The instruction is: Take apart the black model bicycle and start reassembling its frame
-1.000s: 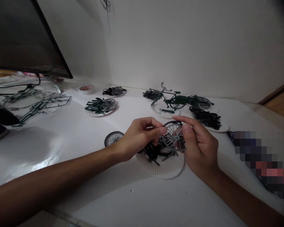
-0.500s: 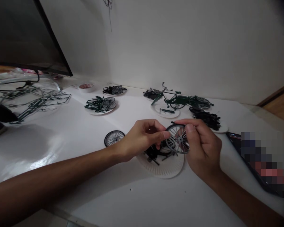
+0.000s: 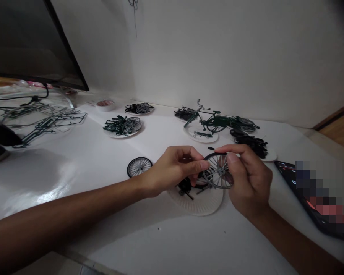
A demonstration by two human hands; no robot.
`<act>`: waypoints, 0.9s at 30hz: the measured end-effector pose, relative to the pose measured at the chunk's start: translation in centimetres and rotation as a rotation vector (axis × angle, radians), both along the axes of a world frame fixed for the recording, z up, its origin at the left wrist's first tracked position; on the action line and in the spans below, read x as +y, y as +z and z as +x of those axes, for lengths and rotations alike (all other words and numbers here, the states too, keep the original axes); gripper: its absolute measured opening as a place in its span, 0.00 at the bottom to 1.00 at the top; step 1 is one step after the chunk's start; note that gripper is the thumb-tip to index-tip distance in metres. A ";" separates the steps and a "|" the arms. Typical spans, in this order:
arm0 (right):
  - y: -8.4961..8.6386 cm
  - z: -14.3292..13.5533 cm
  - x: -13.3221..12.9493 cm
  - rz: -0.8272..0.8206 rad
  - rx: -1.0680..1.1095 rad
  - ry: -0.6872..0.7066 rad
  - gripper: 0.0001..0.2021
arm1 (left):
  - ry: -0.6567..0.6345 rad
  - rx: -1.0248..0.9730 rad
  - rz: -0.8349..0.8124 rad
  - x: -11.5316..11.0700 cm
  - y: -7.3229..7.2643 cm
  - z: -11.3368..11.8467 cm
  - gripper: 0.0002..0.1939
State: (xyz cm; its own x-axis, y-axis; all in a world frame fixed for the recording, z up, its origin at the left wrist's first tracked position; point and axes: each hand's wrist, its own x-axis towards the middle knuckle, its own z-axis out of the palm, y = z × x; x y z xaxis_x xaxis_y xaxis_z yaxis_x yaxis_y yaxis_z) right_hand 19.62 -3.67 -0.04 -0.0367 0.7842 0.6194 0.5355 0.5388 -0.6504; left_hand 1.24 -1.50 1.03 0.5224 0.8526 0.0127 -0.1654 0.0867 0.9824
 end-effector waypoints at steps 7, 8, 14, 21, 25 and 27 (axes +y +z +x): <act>-0.5 0.2 0.2 0.031 -0.203 0.172 0.28 | 0.005 -0.100 -0.004 1.1 -0.6 -0.5 0.17; -0.6 0.2 0.3 0.029 -0.235 0.190 0.34 | 0.012 -0.119 -0.008 1.2 -0.7 -0.5 0.17; -1.3 -0.4 0.4 0.013 -0.194 0.149 0.36 | 0.054 -0.119 -0.008 1.5 -0.4 -0.8 0.15; -1.4 -0.7 0.3 -0.045 -0.142 0.098 0.36 | 0.077 -0.093 0.053 1.4 0.0 -0.8 0.16; -1.2 -0.7 0.3 0.001 -0.152 0.082 0.34 | 0.069 -0.083 0.073 1.2 0.2 -0.7 0.18; -1.1 -0.6 0.4 0.061 -0.150 0.064 0.34 | 0.062 -0.081 0.068 1.1 0.2 -0.7 0.17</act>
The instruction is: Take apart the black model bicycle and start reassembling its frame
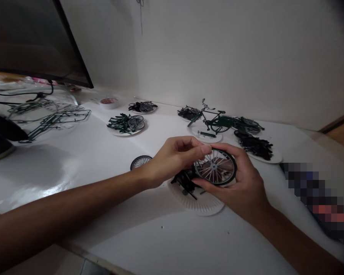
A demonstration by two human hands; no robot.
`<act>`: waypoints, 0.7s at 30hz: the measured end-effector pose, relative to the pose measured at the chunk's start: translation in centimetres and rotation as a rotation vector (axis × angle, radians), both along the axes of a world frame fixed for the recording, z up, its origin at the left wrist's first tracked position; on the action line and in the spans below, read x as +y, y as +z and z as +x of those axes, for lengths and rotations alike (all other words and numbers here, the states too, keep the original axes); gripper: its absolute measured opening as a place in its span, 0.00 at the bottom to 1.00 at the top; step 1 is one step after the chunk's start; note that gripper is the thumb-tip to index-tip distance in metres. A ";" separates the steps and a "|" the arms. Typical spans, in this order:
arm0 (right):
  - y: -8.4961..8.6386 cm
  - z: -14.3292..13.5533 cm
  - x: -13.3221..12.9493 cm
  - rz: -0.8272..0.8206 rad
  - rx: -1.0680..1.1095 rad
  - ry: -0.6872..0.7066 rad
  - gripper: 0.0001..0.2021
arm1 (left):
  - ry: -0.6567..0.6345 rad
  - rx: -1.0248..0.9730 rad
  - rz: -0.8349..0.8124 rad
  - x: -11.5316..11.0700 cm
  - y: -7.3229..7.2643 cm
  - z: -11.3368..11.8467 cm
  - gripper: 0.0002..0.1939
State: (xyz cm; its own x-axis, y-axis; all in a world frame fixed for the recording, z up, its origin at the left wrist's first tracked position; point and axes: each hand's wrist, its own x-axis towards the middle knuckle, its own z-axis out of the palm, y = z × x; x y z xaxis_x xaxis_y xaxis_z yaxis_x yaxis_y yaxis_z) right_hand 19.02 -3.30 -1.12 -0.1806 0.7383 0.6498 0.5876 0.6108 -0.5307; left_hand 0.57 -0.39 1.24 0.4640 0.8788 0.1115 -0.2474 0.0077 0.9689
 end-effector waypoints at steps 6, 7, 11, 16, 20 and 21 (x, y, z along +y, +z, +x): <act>-0.2 0.5 0.8 0.106 0.071 -0.106 0.36 | -0.040 -0.015 0.017 -0.1 -0.3 0.2 0.18; -0.2 0.5 0.9 0.124 0.059 -0.112 0.36 | -0.036 -0.011 0.029 -0.2 -0.4 0.3 0.18; -0.3 0.8 1.2 0.113 0.013 -0.086 0.37 | 0.005 0.040 0.102 -0.2 -0.4 0.3 0.18; 0.4 1.4 1.2 0.148 -0.183 -0.030 0.34 | 0.031 0.074 0.190 0.0 -0.8 0.3 0.17; 0.8 1.5 1.4 0.245 -0.288 0.026 0.26 | 0.015 0.099 0.211 -0.2 -1.1 0.4 0.13; 0.8 1.5 1.4 0.255 -0.288 0.052 0.22 | 0.004 0.107 0.208 -0.4 -1.0 0.4 0.13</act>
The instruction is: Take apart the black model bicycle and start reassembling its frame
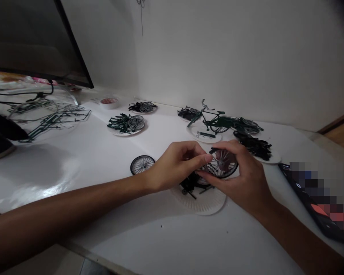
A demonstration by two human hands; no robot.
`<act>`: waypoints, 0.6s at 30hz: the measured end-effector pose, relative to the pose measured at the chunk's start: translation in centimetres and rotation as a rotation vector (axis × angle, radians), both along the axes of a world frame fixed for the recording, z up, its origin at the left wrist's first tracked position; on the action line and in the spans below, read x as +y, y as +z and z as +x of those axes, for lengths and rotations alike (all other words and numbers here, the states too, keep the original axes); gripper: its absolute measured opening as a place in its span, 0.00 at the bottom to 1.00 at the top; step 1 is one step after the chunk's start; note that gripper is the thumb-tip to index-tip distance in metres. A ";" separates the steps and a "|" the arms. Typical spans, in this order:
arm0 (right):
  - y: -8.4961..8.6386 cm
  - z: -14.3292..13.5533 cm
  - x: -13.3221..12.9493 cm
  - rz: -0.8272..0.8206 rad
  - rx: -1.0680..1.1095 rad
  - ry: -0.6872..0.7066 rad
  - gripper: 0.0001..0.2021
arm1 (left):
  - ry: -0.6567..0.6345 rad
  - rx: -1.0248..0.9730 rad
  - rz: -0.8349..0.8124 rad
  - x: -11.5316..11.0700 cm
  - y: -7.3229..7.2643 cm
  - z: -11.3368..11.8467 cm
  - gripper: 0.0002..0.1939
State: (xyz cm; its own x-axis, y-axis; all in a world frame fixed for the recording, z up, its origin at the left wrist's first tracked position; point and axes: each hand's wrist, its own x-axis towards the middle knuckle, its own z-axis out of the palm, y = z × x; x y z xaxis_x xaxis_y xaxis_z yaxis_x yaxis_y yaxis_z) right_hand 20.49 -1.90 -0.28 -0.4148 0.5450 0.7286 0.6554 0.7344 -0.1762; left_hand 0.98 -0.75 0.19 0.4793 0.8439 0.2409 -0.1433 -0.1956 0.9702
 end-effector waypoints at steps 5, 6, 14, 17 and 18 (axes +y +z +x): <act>0.2 -0.4 0.0 -0.015 0.002 0.097 0.13 | 0.002 0.012 0.010 -0.5 0.2 0.0 0.12; 0.2 -0.5 0.0 -0.018 -0.010 0.101 0.16 | 0.025 0.014 0.019 -0.5 0.2 0.0 0.12; 0.1 -0.7 -0.3 -0.043 -0.120 0.048 0.23 | 0.100 0.043 0.022 0.3 0.2 -0.1 0.14; 0.0 -0.6 -0.2 -0.040 -0.025 -0.002 0.23 | 0.148 0.038 0.056 1.0 0.2 -0.5 0.19; -0.1 -0.5 0.0 -0.028 0.014 -0.034 0.22 | 0.188 0.036 0.078 1.4 0.2 -0.8 0.21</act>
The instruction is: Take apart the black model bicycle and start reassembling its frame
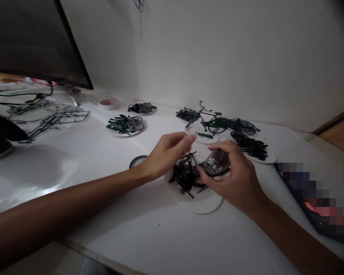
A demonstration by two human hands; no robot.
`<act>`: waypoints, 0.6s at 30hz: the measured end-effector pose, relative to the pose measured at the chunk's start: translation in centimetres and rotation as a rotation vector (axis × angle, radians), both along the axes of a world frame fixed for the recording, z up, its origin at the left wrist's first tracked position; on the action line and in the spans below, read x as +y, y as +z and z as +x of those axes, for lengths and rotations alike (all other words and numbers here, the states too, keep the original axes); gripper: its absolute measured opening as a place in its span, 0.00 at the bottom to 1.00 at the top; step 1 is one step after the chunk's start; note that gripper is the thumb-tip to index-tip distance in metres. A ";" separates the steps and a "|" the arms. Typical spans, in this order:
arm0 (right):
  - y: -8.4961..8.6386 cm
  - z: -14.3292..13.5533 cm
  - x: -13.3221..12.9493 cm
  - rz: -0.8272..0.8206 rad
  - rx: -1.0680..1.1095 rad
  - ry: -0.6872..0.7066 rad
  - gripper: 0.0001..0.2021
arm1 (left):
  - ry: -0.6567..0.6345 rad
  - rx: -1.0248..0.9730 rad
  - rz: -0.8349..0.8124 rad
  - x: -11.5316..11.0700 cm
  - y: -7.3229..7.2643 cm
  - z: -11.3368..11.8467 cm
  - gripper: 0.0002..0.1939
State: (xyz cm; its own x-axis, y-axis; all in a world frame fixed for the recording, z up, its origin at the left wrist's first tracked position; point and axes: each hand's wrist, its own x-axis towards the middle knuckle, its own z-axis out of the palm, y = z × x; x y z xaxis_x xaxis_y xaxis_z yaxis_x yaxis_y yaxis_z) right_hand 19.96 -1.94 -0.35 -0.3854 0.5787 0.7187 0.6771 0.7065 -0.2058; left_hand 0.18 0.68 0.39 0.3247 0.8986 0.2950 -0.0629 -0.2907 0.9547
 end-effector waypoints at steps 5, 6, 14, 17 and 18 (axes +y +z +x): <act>-0.1 1.0 1.2 0.034 0.100 -0.144 0.21 | 0.171 0.141 0.259 2.3 0.6 -2.3 0.27; -0.1 1.2 1.4 0.037 0.106 -0.152 0.20 | 0.168 0.232 0.369 2.6 0.8 -2.9 0.28; 0.2 1.2 1.2 -0.063 0.124 -0.066 0.15 | 0.019 0.763 0.884 3.0 2.5 -5.3 0.28; 0.9 1.4 0.8 -0.143 -0.066 -0.009 0.09 | -0.040 0.883 0.887 2.3 2.5 -4.8 0.28; 1.2 1.6 0.7 -0.184 -0.179 0.009 0.07 | -0.065 0.930 0.899 2.1 2.5 -4.5 0.27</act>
